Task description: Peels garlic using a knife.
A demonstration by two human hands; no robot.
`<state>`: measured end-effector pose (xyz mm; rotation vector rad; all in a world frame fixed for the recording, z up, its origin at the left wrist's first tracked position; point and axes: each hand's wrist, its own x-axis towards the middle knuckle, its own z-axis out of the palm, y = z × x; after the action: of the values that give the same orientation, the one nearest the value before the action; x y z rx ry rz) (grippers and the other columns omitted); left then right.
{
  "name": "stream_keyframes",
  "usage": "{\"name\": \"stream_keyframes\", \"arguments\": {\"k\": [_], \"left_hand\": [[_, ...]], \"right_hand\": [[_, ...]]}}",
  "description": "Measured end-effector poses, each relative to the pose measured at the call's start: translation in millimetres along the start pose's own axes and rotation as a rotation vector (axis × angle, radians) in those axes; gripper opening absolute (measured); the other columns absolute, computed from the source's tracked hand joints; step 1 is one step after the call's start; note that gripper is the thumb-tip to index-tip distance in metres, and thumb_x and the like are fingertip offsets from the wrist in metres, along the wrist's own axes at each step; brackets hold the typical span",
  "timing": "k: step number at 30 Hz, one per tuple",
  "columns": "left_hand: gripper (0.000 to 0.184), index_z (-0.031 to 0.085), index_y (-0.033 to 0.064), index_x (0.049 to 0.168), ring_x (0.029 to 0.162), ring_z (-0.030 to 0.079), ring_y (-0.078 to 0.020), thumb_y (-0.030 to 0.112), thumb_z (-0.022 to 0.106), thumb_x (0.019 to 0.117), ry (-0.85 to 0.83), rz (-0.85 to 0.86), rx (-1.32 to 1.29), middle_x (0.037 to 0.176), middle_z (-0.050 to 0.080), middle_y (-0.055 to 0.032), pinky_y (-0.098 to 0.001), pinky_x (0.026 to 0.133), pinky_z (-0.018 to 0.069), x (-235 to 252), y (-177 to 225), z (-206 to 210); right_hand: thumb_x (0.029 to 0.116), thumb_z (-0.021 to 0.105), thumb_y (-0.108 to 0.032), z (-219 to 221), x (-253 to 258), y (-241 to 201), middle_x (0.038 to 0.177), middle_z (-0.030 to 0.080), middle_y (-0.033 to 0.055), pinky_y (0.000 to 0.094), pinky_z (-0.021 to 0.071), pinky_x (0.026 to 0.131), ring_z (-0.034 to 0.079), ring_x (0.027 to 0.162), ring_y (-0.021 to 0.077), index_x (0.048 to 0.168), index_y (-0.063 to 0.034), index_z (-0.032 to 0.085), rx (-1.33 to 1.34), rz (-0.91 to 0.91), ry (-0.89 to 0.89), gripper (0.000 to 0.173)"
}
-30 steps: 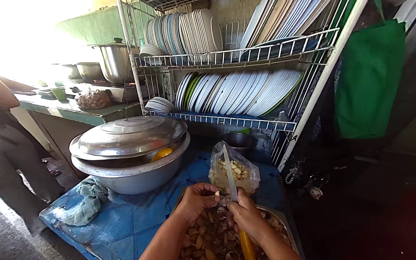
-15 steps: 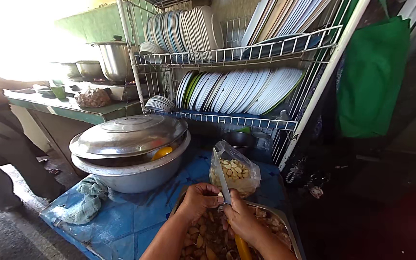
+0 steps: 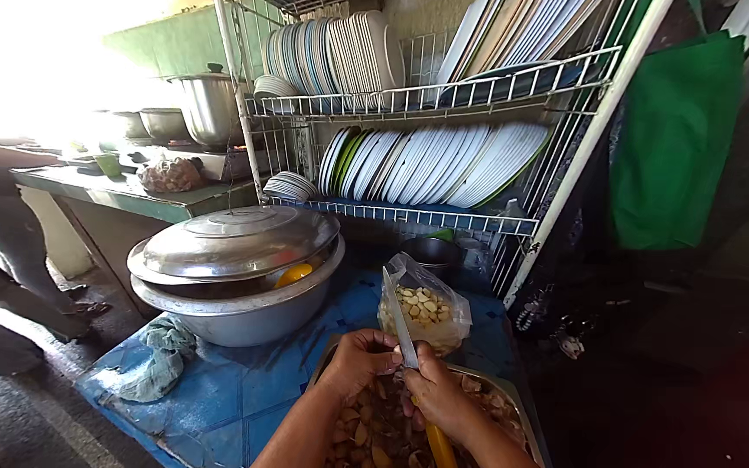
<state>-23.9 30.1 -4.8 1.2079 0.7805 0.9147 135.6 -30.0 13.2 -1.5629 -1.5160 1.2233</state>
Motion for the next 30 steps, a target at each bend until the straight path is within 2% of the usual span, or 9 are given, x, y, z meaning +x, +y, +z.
{"name": "stream_keyframes", "arguments": {"k": [12,16,23,27,30], "left_hand": [[0.019,0.066,-0.0029,0.097,0.079,0.071,-0.0145,-0.009,0.077,0.0824,0.016,-0.004,0.063,0.087,0.072,-0.0083,-0.029,0.077,0.0608,0.8,-0.1,-2.0],[0.019,0.066,-0.0029,0.099,0.079,0.07,-0.0147,-0.008,0.076,0.0835,0.009,-0.016,0.052,0.089,0.071,-0.0082,-0.0291,0.077,0.0608,0.1,0.2,-0.4],[0.018,0.066,-0.0041,0.102,0.081,0.071,-0.016,-0.009,0.073,0.0859,-0.009,-0.033,-0.015,0.091,0.071,-0.0093,-0.0307,0.078,0.0616,-0.6,-0.1,-0.5],[0.017,0.066,-0.0035,0.1,0.08,0.07,-0.0151,-0.009,0.072,0.0855,-0.026,-0.014,-0.003,0.09,0.071,-0.0086,-0.0307,0.078,0.0609,-0.7,-0.9,-0.7],[0.018,0.066,-0.004,0.101,0.08,0.071,-0.0147,-0.007,0.075,0.085,-0.007,-0.005,0.083,0.09,0.071,-0.0087,-0.0301,0.079,0.0612,-1.5,0.8,2.8]], "right_hand": [[0.1063,0.036,-0.011,-1.2,0.0,-0.9,0.089,0.057,0.0075,0.0304,0.055,0.053,0.06,0.056,0.0141,0.139,-0.0087,0.035,-0.075,0.011,-0.081,0.033],[0.1076,0.035,-0.011,0.3,0.5,-1.1,0.086,0.055,0.007,0.0306,0.0546,0.055,0.06,0.057,0.0145,0.135,-0.0078,0.035,-0.091,0.014,-0.06,0.028],[0.1066,0.037,-0.012,-2.0,-1.0,0.0,0.084,0.057,0.0058,0.029,0.0538,0.05,0.059,0.053,0.0134,0.132,-0.009,0.037,0.029,0.007,-0.056,0.026],[0.1061,0.037,-0.01,-4.6,-1.5,0.7,0.088,0.057,0.0058,0.0281,0.0534,0.049,0.058,0.053,0.0126,0.134,-0.0099,0.035,0.099,0.019,-0.09,0.028],[0.109,0.035,-0.013,-3.0,-0.8,-2.6,0.089,0.056,0.0082,0.0313,0.0544,0.054,0.059,0.057,0.0152,0.137,-0.0073,0.036,-0.06,0.034,-0.066,0.028]]}}
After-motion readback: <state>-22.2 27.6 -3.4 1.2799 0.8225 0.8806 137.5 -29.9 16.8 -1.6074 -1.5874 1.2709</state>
